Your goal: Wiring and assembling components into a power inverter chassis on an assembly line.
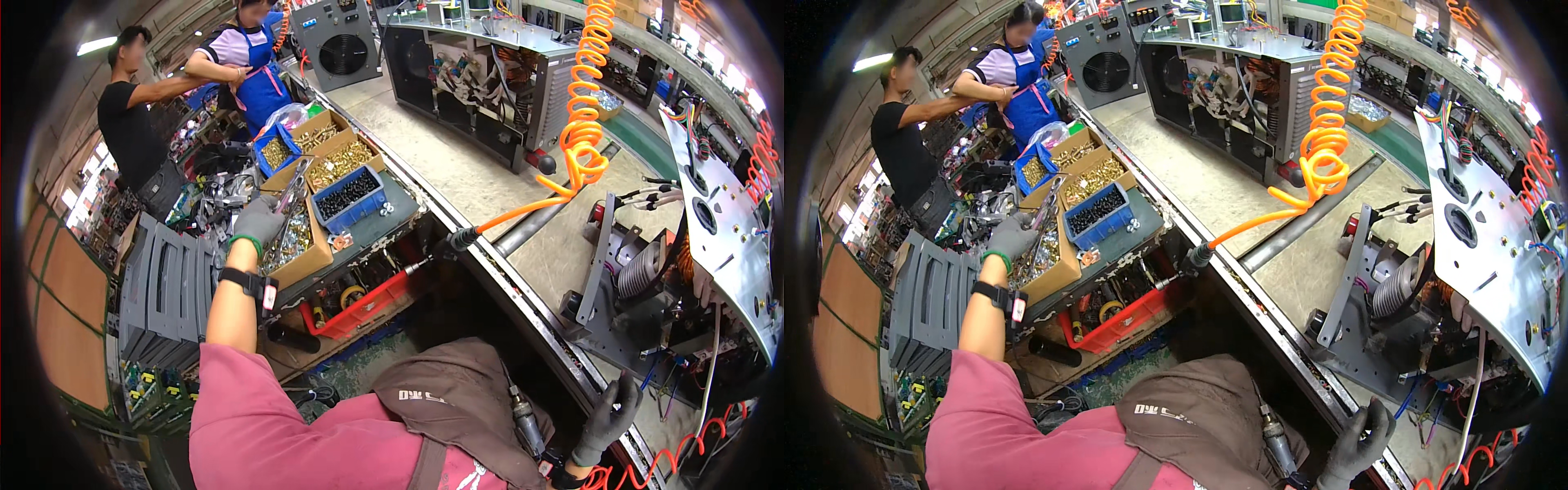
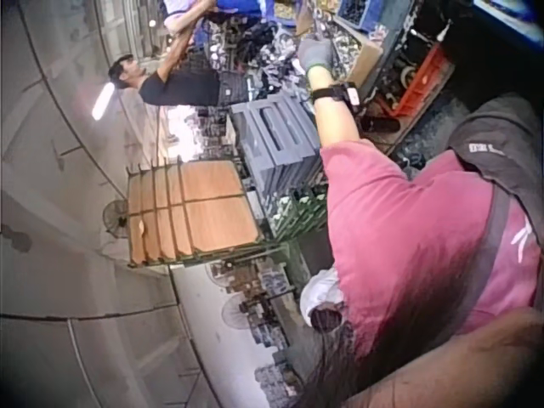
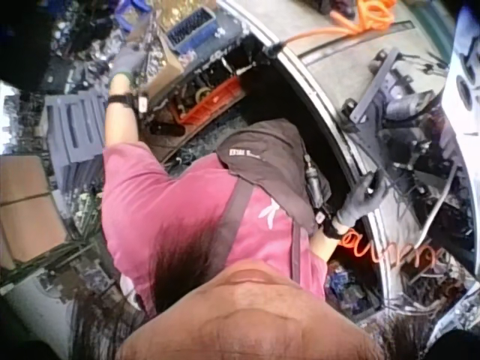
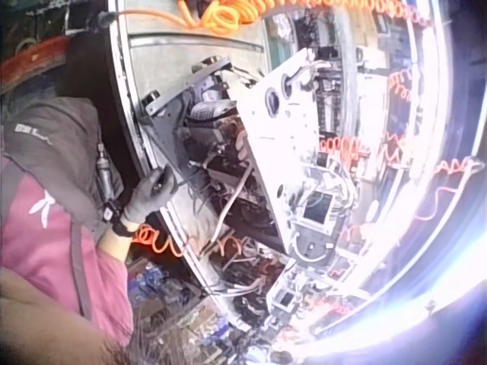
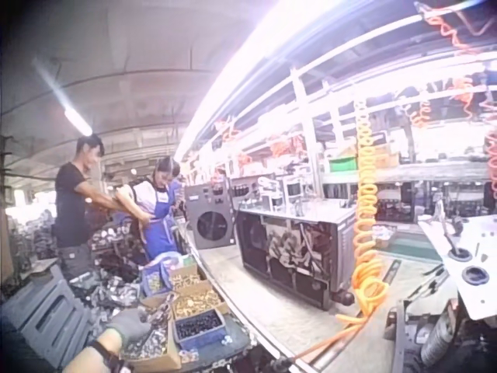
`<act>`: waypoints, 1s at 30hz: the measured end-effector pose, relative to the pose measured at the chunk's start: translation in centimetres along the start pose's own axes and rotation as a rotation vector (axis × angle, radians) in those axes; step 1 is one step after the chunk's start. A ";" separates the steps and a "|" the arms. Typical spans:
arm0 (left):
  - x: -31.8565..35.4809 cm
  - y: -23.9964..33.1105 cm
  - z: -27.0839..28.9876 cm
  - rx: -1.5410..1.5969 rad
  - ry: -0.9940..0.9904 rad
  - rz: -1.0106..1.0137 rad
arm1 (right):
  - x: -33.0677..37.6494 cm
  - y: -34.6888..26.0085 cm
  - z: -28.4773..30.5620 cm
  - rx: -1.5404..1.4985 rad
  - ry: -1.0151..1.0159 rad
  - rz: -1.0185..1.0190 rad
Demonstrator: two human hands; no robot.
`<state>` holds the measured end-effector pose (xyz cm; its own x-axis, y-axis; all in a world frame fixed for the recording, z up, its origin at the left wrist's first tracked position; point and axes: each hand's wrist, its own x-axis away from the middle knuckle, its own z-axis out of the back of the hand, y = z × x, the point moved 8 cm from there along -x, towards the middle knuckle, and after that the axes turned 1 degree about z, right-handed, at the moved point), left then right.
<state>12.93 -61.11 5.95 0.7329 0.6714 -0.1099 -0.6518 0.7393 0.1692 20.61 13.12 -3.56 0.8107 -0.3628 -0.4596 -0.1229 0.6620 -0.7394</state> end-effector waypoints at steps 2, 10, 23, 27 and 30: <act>-1.7 -0.5 -0.6 0.026 -0.020 -0.043 | 0.0 -0.3 -0.1 -0.011 -0.001 -0.002; -6.4 -0.8 -2.2 -0.599 0.120 -0.290 | -0.3 -3.4 -0.6 0.087 0.080 0.108; -4.1 -0.9 3.3 -0.103 0.082 -0.219 | -0.1 -3.6 0.3 -0.038 0.063 0.084; 0.1 1.3 7.7 -0.120 0.048 -0.121 | 0.1 -4.5 -1.6 -0.158 -0.047 0.109; 5.2 7.9 11.0 -0.086 -0.014 -0.338 | 0.0 -6.2 -2.9 -0.219 -0.107 0.206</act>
<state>13.70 -52.34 17.53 0.9125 0.3873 -0.1319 -0.3852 0.9219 0.0418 19.72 7.17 -0.39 0.8100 -0.1571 -0.5649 -0.4018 0.5529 -0.7299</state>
